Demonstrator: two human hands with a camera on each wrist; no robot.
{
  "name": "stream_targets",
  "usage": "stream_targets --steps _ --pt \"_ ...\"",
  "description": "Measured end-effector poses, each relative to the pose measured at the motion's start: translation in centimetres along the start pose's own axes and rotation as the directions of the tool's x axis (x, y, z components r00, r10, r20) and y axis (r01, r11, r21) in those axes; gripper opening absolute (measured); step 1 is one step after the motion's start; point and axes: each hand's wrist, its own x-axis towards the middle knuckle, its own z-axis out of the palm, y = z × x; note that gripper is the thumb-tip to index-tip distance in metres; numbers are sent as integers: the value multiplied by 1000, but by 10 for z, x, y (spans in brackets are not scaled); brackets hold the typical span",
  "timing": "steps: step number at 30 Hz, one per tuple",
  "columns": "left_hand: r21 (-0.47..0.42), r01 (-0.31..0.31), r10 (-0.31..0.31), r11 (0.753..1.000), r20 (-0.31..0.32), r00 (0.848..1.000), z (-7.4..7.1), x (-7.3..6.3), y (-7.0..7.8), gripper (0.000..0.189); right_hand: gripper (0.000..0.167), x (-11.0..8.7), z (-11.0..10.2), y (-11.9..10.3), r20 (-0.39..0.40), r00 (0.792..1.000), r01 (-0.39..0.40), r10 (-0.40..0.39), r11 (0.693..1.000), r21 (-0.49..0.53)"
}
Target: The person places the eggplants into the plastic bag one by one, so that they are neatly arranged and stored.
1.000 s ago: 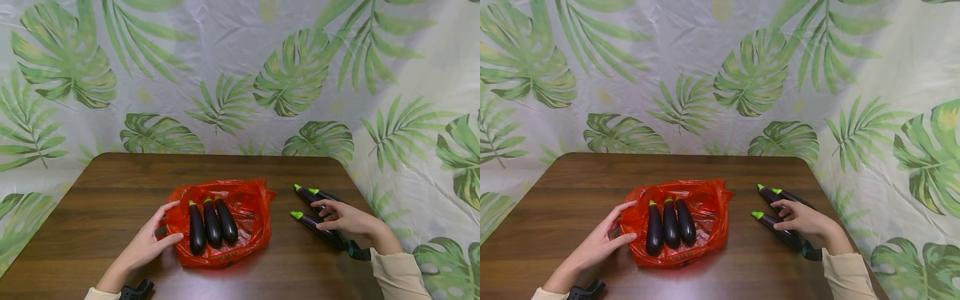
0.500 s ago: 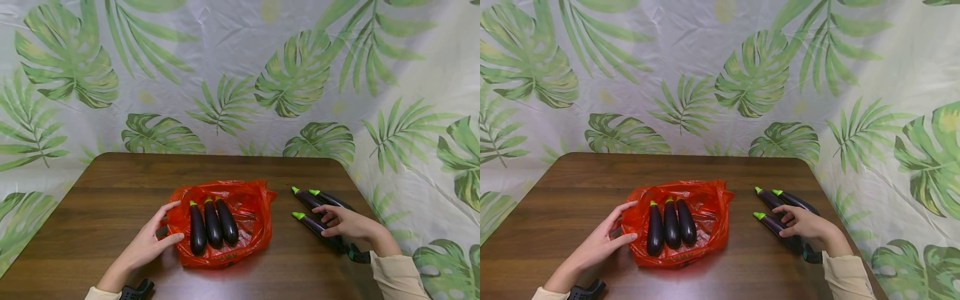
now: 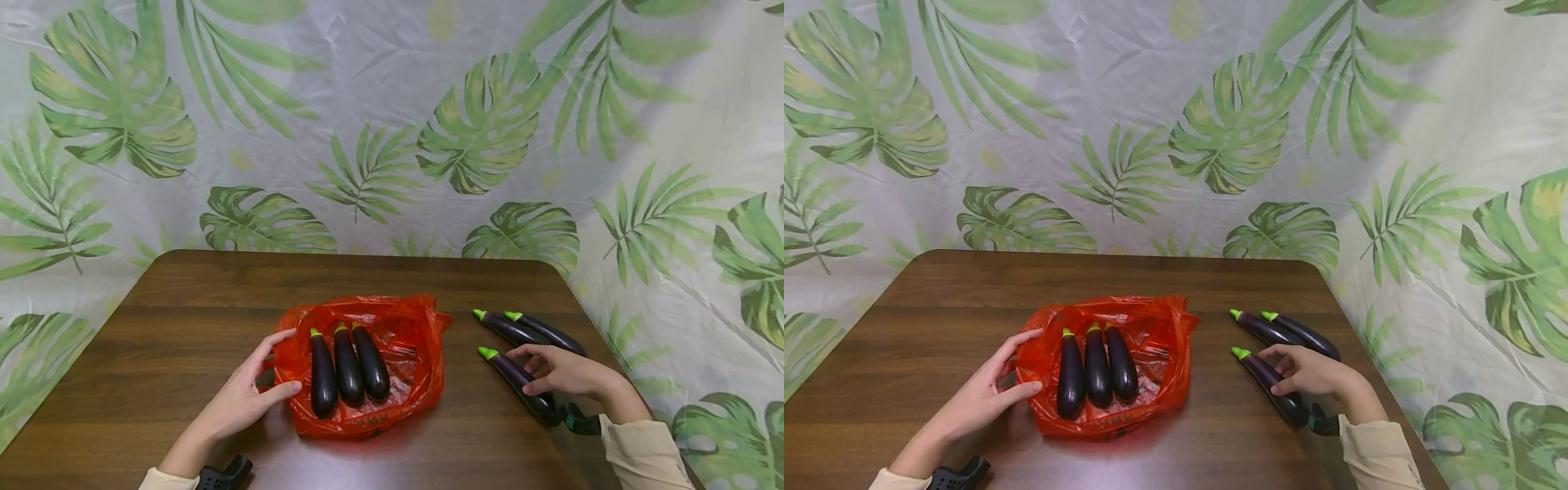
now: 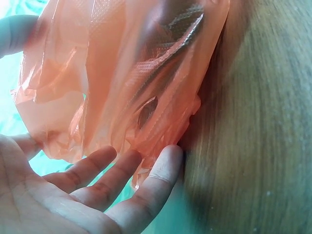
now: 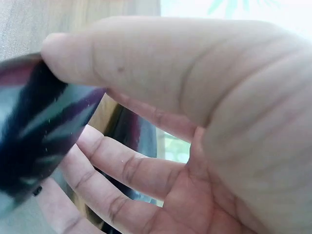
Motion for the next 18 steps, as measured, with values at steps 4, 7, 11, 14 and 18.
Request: stream_targets --steps 4,7,11,14,18 --pt "2 -5 5 1000 -2 1000 0 0 0 74 61 1 1 1 5 1000 6 -6 1000 20" --pt "2 -5 5 1000 -1 1000 0 0 0 74 61 0 2 1 7 1000 -2 2 999 40" --pt "1 -3 3 1000 0 1000 0 0 0 74 61 0 3 2 12 1000 -10 9 998 66" --pt "1 -2 2 1000 -1 1000 0 0 0 74 61 0 4 3 14 1000 -13 11 997 80" --pt "3 -6 6 1000 -3 1000 0 0 0 74 61 0 4 3 14 1000 -8 6 996 88"
